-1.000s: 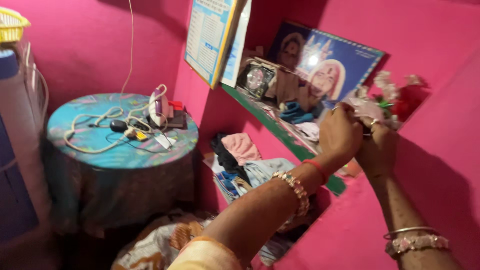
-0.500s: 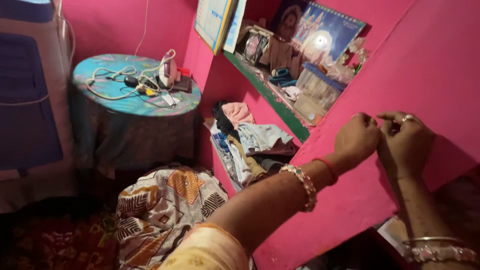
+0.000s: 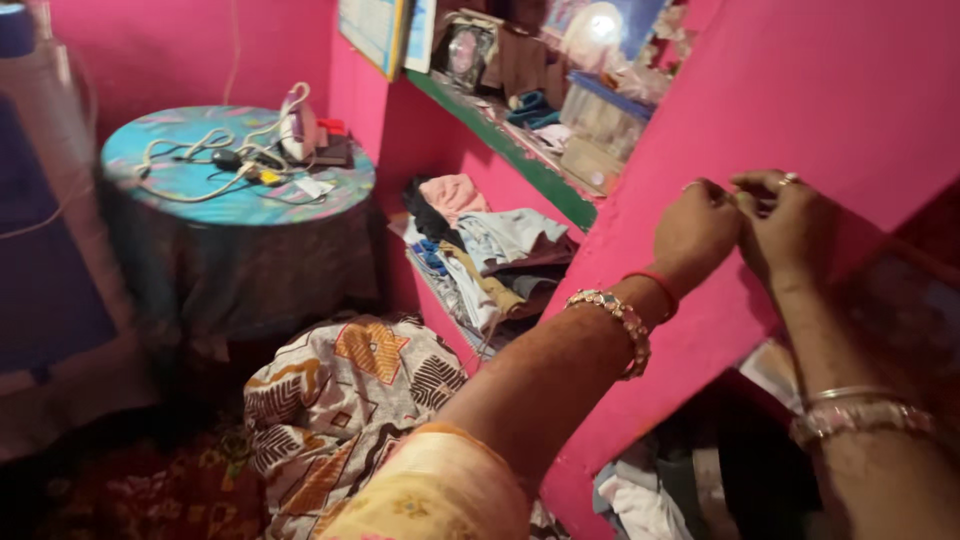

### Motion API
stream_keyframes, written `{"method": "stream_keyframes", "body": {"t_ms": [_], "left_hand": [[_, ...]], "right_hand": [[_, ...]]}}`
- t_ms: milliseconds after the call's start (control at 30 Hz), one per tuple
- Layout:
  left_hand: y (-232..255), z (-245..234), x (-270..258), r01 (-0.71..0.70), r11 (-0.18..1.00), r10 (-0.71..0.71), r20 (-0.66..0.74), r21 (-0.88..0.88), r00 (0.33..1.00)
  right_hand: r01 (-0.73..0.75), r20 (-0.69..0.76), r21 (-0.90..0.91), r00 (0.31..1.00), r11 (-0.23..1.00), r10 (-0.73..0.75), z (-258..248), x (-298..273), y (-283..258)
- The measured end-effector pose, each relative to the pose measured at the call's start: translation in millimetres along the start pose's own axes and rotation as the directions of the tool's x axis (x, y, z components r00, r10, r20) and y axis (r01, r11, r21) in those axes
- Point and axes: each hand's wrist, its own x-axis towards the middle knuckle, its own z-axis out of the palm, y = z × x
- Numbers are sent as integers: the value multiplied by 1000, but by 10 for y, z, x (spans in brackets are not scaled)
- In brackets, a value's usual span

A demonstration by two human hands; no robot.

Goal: The person folds clothes and places them onto a shelf before arranging photo frames and small containers in the same area.

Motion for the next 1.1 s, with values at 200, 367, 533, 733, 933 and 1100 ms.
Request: {"method": "stream_keyframes", "body": {"t_ms": [200, 367, 533, 733, 933, 1100], "left_hand": [[-16, 64, -335, 80, 996, -81, -47, -24, 996], [145, 290, -824, 32, 999, -34, -93, -18, 995], [268, 842, -1313, -146, 989, 145, -126, -3, 981], [126, 1633, -1711, -271, 957, 266, 63, 102, 962], [-108, 2193, -1570, -287, 942, 236, 266, 172, 935], [-270, 2535, -1317, -235, 950, 139, 396, 205, 908]], "right_hand": [[-4, 40, -2, 999, 1000, 4, -6, -181, 183], [33, -30, -70, 999, 997, -35, -407, -496, 125], [-9, -153, -188, 988, 982, -20, -950, -904, 180], [-174, -171, -156, 974, 972, 147, -1393, -1342, 1037], [-188, -5, -479, 977, 858, 212, -1442, -1597, 2246], [-230, 62, -376, 960, 898, 272, -1330, -1842, 2523]]}}
